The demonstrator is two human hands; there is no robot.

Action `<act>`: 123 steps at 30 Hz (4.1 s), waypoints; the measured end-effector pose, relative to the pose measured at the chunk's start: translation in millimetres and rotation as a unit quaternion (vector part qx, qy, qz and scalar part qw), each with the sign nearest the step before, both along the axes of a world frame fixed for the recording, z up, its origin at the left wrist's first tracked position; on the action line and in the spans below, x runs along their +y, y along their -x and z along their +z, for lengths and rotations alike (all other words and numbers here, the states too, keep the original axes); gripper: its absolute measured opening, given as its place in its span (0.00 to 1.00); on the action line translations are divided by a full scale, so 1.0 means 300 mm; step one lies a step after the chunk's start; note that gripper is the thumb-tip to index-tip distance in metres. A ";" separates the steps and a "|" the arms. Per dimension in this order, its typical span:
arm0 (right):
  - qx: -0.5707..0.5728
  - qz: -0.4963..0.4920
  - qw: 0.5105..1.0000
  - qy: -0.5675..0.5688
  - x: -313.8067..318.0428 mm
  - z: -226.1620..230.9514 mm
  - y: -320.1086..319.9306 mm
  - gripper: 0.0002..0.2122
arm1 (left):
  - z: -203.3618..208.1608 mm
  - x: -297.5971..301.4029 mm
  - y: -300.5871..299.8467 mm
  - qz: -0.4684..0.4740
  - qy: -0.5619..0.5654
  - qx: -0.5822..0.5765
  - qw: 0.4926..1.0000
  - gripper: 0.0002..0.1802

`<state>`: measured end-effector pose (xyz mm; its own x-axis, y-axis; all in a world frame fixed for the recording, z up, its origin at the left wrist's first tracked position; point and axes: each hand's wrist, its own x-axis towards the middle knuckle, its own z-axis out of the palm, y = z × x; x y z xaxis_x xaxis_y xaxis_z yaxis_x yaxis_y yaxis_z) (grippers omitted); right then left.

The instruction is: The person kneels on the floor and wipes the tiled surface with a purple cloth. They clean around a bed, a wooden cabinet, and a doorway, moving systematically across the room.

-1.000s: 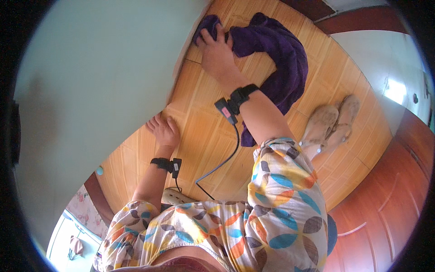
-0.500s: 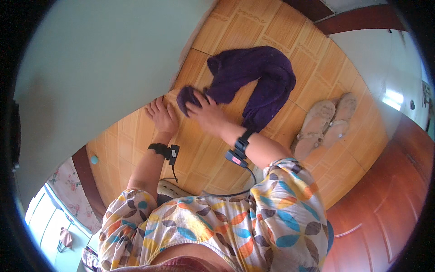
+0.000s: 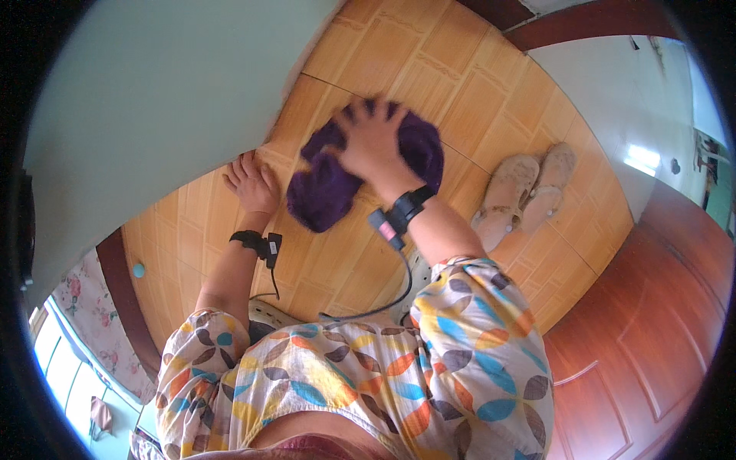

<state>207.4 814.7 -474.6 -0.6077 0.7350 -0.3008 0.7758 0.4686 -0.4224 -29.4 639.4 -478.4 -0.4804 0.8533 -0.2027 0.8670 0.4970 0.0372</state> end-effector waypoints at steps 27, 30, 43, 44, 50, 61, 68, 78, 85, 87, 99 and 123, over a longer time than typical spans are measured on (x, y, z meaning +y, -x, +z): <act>-0.202 -0.457 0.811 0.303 0.085 -0.143 -1.294 0.21 | -0.146 0.123 0.110 0.000 0.009 0.061 0.998 0.31; 0.034 -0.402 0.888 0.219 -0.070 -0.088 -1.287 0.21 | -0.157 0.128 0.121 0.002 -0.003 0.066 0.998 0.30; -0.043 -0.463 0.855 0.230 0.311 0.122 -1.055 0.17 | -0.120 0.181 0.110 0.014 0.003 0.033 0.999 0.30; -0.223 -0.358 0.883 0.205 0.374 0.155 -1.072 0.16 | -0.123 0.183 0.109 0.014 -0.001 0.032 0.999 0.30; -0.175 -0.387 0.905 0.039 0.456 0.040 -1.136 0.16 | -0.130 0.202 0.096 0.008 -0.031 0.040 0.999 0.31; -0.114 -0.378 0.916 0.068 0.599 0.160 -1.029 0.19 | -0.129 0.211 0.105 -0.013 -0.050 0.072 0.996 0.29; 0.088 -0.402 0.904 0.113 0.628 -0.021 -0.413 0.20 | -0.138 0.214 0.098 -0.008 -0.052 0.072 0.996 0.30; 0.171 -0.392 0.902 0.061 0.880 -0.207 0.087 0.23 | -0.055 0.271 0.061 -0.005 -0.075 0.061 0.995 0.29; 0.193 -0.213 0.957 0.034 0.568 -0.211 -0.119 0.27 | -0.121 0.268 0.048 0.013 -0.055 -0.011 0.998 0.30; 0.163 -0.027 0.985 0.040 0.313 -0.137 -0.192 0.30 | -0.155 0.251 0.051 0.022 -0.039 -0.023 0.999 0.30; 0.067 0.495 0.841 0.208 0.108 -0.199 -0.017 0.26 | 0.013 0.197 0.335 -0.007 0.079 -0.299 0.951 0.19; -0.090 0.547 0.779 0.293 0.274 0.041 0.009 0.18 | 0.975 -1.366 -0.883 0.613 0.213 -0.258 0.716 0.29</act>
<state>204.8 896.7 -462.3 -0.6838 -0.4888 -0.5417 0.1177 0.6588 -0.7431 235.6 229.6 -185.8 -0.5828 -0.3382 -0.7389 -0.3059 0.9337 -0.1861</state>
